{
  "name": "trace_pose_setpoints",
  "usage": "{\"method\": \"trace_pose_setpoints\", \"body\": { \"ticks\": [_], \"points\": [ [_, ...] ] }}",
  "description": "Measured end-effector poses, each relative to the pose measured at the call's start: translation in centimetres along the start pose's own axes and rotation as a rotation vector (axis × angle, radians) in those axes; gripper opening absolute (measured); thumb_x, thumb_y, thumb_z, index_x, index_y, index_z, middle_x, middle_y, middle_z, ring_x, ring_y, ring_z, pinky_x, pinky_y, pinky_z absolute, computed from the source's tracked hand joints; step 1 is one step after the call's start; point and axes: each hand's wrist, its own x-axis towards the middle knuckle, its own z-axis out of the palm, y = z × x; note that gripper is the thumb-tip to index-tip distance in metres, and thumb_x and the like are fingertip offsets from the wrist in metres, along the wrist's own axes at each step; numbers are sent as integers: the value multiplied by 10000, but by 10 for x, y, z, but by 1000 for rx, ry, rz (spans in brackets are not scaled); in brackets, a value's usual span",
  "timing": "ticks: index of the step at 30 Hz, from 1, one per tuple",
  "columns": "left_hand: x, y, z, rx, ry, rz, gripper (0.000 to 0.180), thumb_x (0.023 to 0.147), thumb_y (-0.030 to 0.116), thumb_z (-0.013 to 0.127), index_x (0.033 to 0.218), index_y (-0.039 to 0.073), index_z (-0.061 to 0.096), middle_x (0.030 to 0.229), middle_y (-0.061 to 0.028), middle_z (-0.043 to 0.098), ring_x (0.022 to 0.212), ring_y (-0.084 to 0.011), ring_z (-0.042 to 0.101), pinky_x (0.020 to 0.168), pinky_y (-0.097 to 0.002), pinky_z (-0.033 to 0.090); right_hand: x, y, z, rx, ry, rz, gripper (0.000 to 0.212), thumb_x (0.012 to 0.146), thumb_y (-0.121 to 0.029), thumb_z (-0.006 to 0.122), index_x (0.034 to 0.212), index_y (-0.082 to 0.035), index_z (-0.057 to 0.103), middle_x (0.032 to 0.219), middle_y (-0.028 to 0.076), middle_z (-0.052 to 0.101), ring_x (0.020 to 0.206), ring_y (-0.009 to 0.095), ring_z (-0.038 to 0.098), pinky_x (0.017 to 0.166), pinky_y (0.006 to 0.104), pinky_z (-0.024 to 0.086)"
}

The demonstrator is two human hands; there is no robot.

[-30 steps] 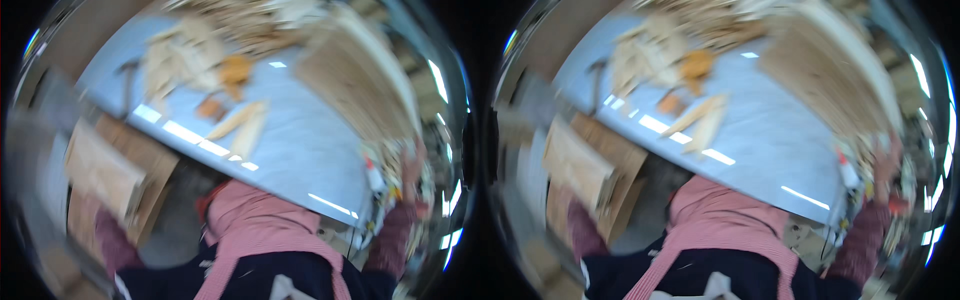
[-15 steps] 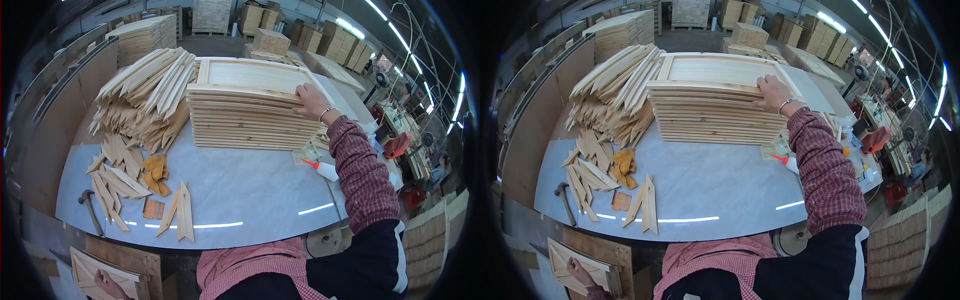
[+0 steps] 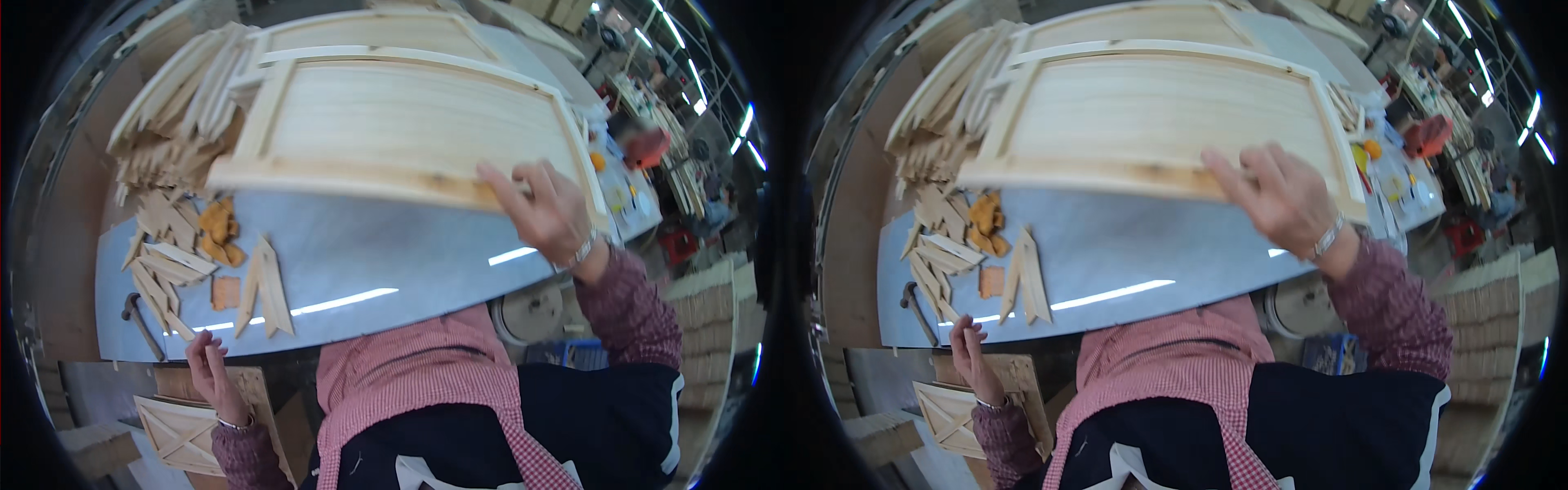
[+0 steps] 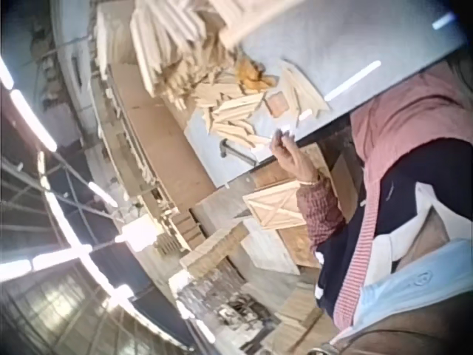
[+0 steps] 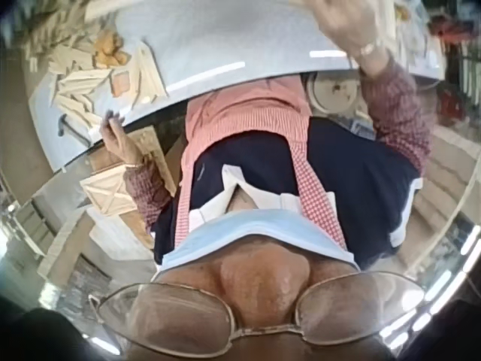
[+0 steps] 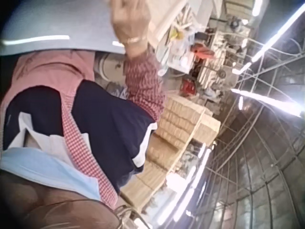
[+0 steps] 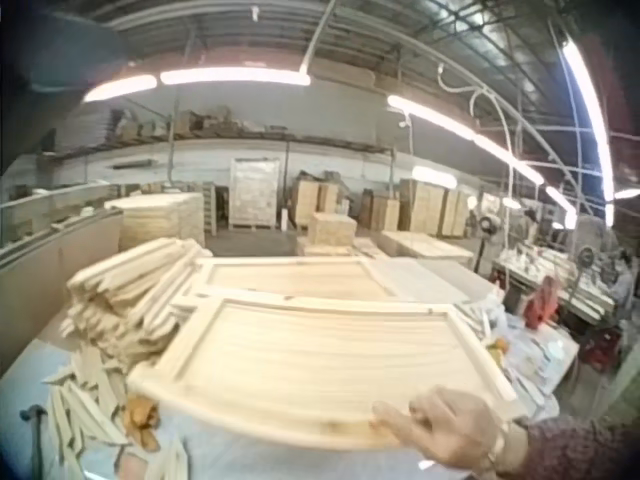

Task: Assembling small wooden frame panels by applying glue to slats and securing them with a pneumatic nail gun.

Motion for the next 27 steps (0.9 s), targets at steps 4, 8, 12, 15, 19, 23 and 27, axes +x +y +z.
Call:
{"method": "trace_pose_setpoints", "body": {
  "ticks": [4, 8, 12, 15, 19, 23, 27],
  "points": [
    [4, 11, 30, -512, -246, -126, 323, 977, 260, 413, 1140, -1, 509, 1036, -79, 561, 934, -141, 532, 813, -286, 435, -69, -58, -40, 205, -135, 14, 455, 729, -98, 580, 1182, -50, 581, 760, 17, 424, 633, 121, 467, 523, 259, 408],
    [13, 6, 67, -430, -393, -249, 409, 991, 340, 369, 1114, -16, 530, 1023, -61, 563, 912, -130, 530, 793, -265, 424, -115, -93, -29, 317, -253, 53, 427, 755, -127, 556, 1173, -48, 583, 769, 17, 438, 650, 120, 477, 544, 254, 416],
    [4, -2, 70, -32, -451, -137, 325, 967, 280, 440, 1060, -6, 563, 974, -58, 560, 867, -134, 531, 772, -269, 421, -135, -115, 7, 468, -203, 41, 460, 718, -137, 571, 1172, -66, 590, 767, 14, 439, 641, 133, 484, 555, 238, 426],
    [-6, 5, 90, 264, -504, 86, 270, 925, 237, 508, 1043, 3, 573, 939, -63, 548, 838, -146, 529, 768, -272, 415, -149, -125, 34, 493, -202, 49, 456, 738, -127, 548, 1190, -80, 575, 773, 15, 453, 665, 130, 494, 583, 242, 431],
    [-14, -12, 110, 618, -489, 373, 242, 817, 164, 616, 1006, 16, 583, 895, -101, 527, 817, -216, 531, 747, -303, 418, -164, -120, 70, 553, -229, 48, 469, 736, -160, 553, 1199, -84, 568, 769, 21, 457, 667, 150, 499, 585, 264, 435],
    [-19, -31, 136, 688, -430, 475, 264, 774, 173, 633, 982, 24, 570, 931, -165, 516, 898, -335, 515, 763, -386, 432, -164, -113, 87, 740, -328, 182, 539, 714, -317, 640, 1188, -73, 568, 836, 69, 492, 745, 223, 512, 661, 336, 437],
    [-14, -24, 152, 651, -402, 368, 266, 779, 175, 631, 992, 25, 574, 939, -154, 513, 901, -332, 521, 781, -383, 437, -147, -98, 86, 811, -430, 193, 601, 690, -422, 688, 1155, -58, 575, 918, 113, 513, 831, 278, 514, 740, 387, 421]
  ]
}}
